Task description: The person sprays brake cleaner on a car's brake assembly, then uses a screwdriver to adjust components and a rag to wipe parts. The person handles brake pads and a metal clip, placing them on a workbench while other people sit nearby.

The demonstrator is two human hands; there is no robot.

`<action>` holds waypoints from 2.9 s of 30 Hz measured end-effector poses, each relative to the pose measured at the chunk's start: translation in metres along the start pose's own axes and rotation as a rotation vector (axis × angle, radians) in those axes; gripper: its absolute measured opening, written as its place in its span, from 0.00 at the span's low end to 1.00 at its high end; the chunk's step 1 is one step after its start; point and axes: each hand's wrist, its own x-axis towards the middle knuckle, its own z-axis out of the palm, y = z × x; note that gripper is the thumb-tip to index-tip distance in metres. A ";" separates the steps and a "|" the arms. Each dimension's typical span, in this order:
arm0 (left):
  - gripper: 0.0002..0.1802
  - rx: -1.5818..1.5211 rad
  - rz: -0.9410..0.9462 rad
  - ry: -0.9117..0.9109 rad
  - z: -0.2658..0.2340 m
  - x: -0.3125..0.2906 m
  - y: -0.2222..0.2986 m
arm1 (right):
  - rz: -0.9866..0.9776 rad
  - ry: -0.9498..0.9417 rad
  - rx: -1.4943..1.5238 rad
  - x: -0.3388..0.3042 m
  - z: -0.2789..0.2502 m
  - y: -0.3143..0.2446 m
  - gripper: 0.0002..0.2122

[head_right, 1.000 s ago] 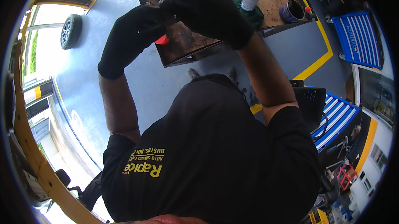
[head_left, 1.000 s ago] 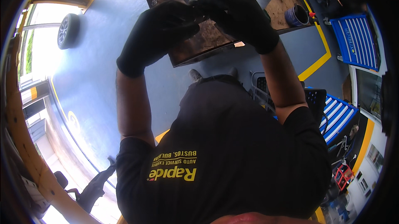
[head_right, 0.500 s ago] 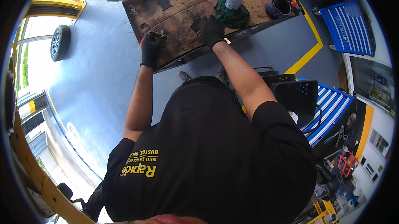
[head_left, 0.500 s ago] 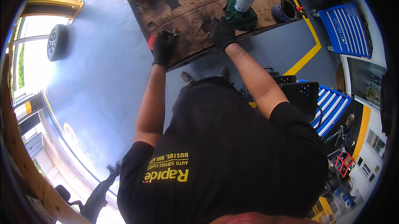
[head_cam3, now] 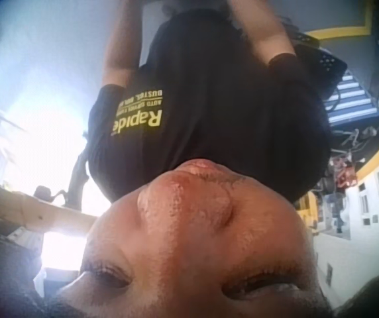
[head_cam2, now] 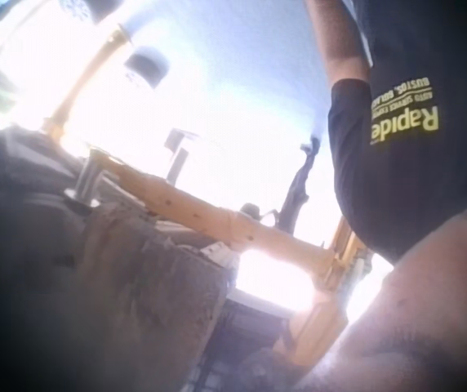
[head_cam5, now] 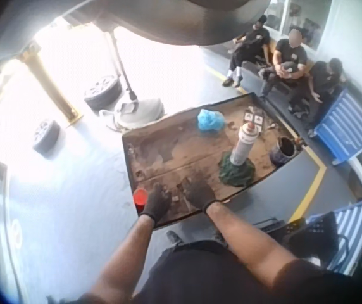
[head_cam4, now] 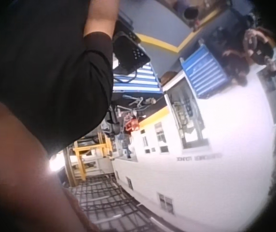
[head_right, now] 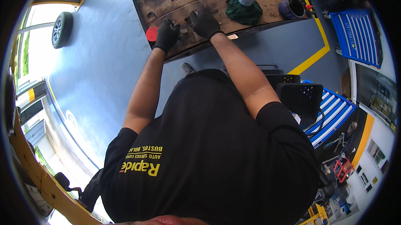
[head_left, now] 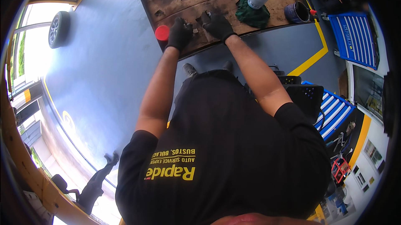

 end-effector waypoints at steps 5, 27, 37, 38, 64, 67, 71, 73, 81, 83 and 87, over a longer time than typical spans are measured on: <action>0.17 -0.003 -0.035 0.004 0.000 -0.001 0.001 | 0.091 -0.119 -0.158 -0.008 0.016 -0.032 0.21; 0.16 -0.071 -0.048 -0.005 -0.001 0.002 -0.015 | 0.115 -0.322 0.426 0.003 0.012 -0.021 0.18; 0.15 -0.055 0.226 -0.197 -0.025 0.013 0.005 | 0.304 -0.343 1.152 -0.028 -0.042 0.022 0.16; 0.15 -0.044 0.219 -0.196 -0.024 0.014 0.006 | 0.321 -0.370 1.099 -0.024 -0.042 0.020 0.15; 0.16 0.085 0.091 -0.104 -0.030 0.007 0.069 | -0.201 -0.002 0.090 -0.031 -0.040 -0.066 0.20; 0.16 0.124 -0.053 -0.205 -0.039 0.015 0.077 | -0.332 0.071 0.048 -0.047 -0.049 -0.084 0.23; 0.17 -0.175 -0.173 -0.414 -0.046 0.019 0.074 | -0.178 -0.051 -0.095 -0.046 -0.072 -0.103 0.24; 0.16 -0.292 -0.178 -0.476 -0.046 0.021 0.071 | -0.315 0.020 0.115 -0.033 -0.060 -0.076 0.23; 0.12 -0.263 0.218 -0.354 -0.035 0.029 0.011 | -0.282 -0.169 0.404 -0.030 -0.075 -0.035 0.15; 0.12 -0.122 0.283 -0.259 -0.026 0.030 -0.002 | -0.354 -0.200 0.126 -0.026 -0.077 -0.023 0.13; 0.12 0.009 0.203 -0.284 -0.035 0.039 0.016 | -0.484 -0.148 -0.111 -0.016 -0.057 0.001 0.11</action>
